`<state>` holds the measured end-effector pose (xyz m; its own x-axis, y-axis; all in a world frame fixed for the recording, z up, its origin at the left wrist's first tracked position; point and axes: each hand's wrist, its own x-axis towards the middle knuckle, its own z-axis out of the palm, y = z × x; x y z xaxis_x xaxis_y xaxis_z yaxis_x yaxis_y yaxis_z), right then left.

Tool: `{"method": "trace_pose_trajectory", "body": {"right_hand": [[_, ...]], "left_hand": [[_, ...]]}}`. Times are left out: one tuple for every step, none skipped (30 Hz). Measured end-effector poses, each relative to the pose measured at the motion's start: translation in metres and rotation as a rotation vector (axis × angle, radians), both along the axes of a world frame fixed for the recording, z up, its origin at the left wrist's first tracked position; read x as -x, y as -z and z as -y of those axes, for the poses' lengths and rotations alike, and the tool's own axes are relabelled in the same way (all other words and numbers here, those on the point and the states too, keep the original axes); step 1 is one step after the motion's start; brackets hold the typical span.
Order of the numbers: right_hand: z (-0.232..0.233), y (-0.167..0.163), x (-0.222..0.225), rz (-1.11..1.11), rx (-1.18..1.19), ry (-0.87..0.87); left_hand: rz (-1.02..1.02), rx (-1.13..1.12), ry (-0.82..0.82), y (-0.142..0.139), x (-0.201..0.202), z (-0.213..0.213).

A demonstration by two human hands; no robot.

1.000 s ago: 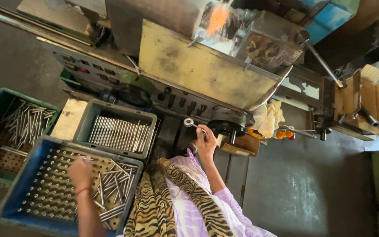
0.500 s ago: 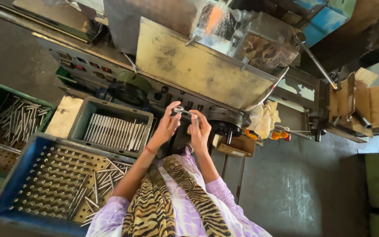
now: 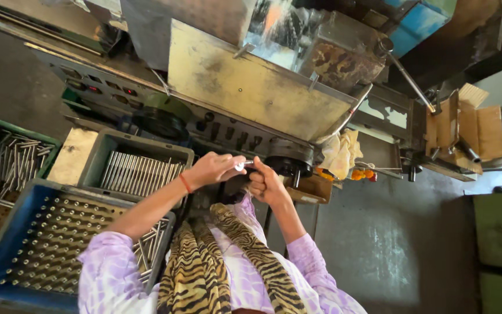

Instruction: The person repeatedly picks metal rods from a bin, inserts one end into a grinding machine, and pulls the rod through while the wheel spins. After each pass, the rod is placed into a tray. The process is repeated for multiple rods.

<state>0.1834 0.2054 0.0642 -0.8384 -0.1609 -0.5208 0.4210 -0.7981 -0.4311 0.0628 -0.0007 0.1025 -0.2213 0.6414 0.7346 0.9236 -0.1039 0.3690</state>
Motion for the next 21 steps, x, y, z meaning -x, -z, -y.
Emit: {"method": "trace_pose_trajectory", "body": {"right_hand": [[-0.002,0.002,0.004,-0.024,-0.002,0.019],[-0.003,0.004,0.008,-0.051,-0.002,0.043],[-0.004,0.005,0.009,-0.12,-0.132,0.099],[-0.004,0.007,0.012,-0.183,-0.263,0.154],[-0.006,0.007,0.014,-0.25,-0.396,0.208],[-0.008,0.007,0.015,-0.381,-0.775,0.227],[-0.011,0.006,0.016,-0.508,-1.157,0.24],[-0.014,0.004,0.016,-0.629,-1.539,0.243],[-0.018,0.003,0.017,-0.678,-1.637,0.238],[-0.022,0.0,0.016,-0.726,-1.738,0.229],[-0.026,-0.002,0.017,-0.778,-1.84,0.221],[-0.029,-0.004,0.019,-0.753,-1.854,0.246],[-0.031,-0.006,0.02,-0.728,-1.864,0.272],[-0.032,-0.008,0.022,-0.701,-1.875,0.296],[-0.034,-0.01,0.024,-0.725,-1.891,0.306],[-0.035,-0.012,0.026,-0.748,-1.907,0.315],[-0.036,-0.014,0.027,-0.769,-1.922,0.324],[-0.037,-0.016,0.029,-0.776,-1.913,0.334],[-0.037,-0.018,0.03,-0.785,-1.903,0.343],[-0.039,-0.02,0.031,-0.792,-1.893,0.354],[-0.041,-0.021,0.033,-0.804,-1.915,0.348]], "left_hand": [[0.001,-0.038,0.013,0.0,0.005,-0.002],[0.158,-0.054,-0.013,-0.001,0.009,-0.007],[0.325,-0.07,-0.035,0.0,0.008,-0.015],[0.497,-0.085,-0.056,0.0,0.005,-0.022],[0.619,-0.133,0.01,-0.002,0.007,-0.028],[0.738,-0.182,0.077,-0.004,0.008,-0.034],[0.857,-0.231,0.143,-0.007,0.009,-0.038],[1.161,-0.146,0.134,-0.01,0.011,-0.04],[1.466,-0.048,0.129,-0.014,0.011,-0.041],[1.771,0.062,0.131,-0.018,0.012,-0.041],[1.795,0.058,0.142,-0.022,0.01,-0.043],[1.812,0.052,0.151,-0.026,0.009,-0.045],[1.828,0.047,0.158,-0.03,0.01,-0.046],[1.82,0.039,0.164,-0.033,0.01,-0.049],[1.814,0.031,0.17,-0.036,0.01,-0.051],[1.809,0.024,0.174,-0.038,0.01,-0.054],[1.804,0.016,0.17,-0.039,0.01,-0.056],[1.798,0.009,0.165,-0.039,0.01,-0.059],[1.792,0.0,0.158,-0.039,0.01,-0.061],[1.796,0.005,0.151,-0.039,0.011,-0.063],[1.798,0.011,0.145,-0.038,0.012,-0.065]]}}
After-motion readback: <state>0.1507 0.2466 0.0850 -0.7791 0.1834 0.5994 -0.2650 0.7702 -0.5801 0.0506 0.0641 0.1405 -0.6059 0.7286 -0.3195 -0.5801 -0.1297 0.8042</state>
